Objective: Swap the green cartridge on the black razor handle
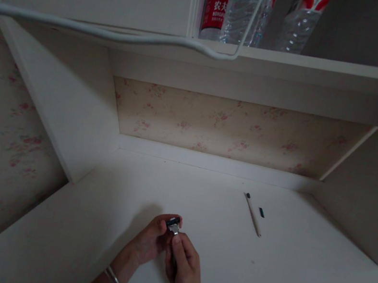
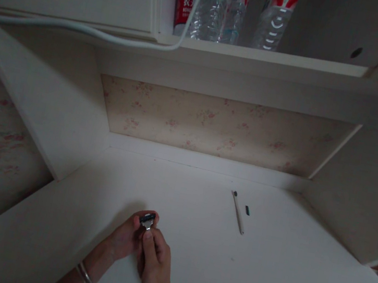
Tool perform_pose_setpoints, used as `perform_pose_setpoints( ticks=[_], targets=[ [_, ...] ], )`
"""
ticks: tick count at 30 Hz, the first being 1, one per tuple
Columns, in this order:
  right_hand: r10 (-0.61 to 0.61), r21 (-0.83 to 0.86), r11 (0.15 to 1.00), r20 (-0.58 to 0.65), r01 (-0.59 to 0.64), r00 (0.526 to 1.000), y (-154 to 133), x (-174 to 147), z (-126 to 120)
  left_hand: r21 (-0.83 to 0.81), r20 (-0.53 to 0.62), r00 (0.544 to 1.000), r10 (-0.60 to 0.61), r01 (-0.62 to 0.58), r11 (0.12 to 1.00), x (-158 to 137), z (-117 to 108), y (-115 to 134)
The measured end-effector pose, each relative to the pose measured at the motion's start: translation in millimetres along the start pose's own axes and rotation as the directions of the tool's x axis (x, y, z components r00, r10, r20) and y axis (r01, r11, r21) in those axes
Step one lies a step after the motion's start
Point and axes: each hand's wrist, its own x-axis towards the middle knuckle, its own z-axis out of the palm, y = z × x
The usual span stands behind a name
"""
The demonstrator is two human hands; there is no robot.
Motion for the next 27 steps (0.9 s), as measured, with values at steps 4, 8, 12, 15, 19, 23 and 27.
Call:
perform_pose_setpoints(
  ticks=[4, 8, 12, 15, 19, 23, 27],
  targets=[
    [-0.010, 0.008, 1.000, -0.006, 0.010, 1.000, 2.1, 0.2, 1.2, 0.019, 0.023, 1.000, 0.017, -0.018, 1.000, 0.4, -0.9, -1.3],
    [0.010, 0.007, 1.000, -0.026, -0.010, 1.000, 2.7, 0.5, -0.6, 0.030, 0.035, 0.999, 0.018, -0.019, 0.999, 0.7, -0.2, -0.1],
    [0.010, -0.014, 1.000, -0.026, -0.010, 1.000, 1.8, 1.5, -2.8, 0.055, 0.056, 0.998, 0.028, -0.031, 0.998, 1.5, -1.6, 0.6],
    [0.014, -0.016, 1.000, -0.031, -0.015, 0.999, 1.7, 3.0, -2.8, 0.052, 0.054, 0.998, 0.026, -0.029, 0.998, 2.3, -2.5, 0.6],
    [0.017, 0.015, 1.000, -0.035, -0.017, 0.999, 0.6, 4.3, -1.9, 0.049, 0.034, 0.999, 0.038, -0.040, 0.998, 2.9, -2.4, 0.9],
    [0.046, 0.038, 0.998, -0.019, -0.045, 0.999, -5.5, 4.5, -2.2, 0.052, 0.062, 0.998, 0.026, -0.029, 0.998, 3.8, -3.0, 2.1],
    [0.081, 0.054, 0.995, 0.012, -0.081, 0.997, -9.5, 6.4, -3.4, 0.060, 0.068, 0.997, 0.048, -0.052, 0.997, 5.2, -7.5, 4.0]
  ],
)
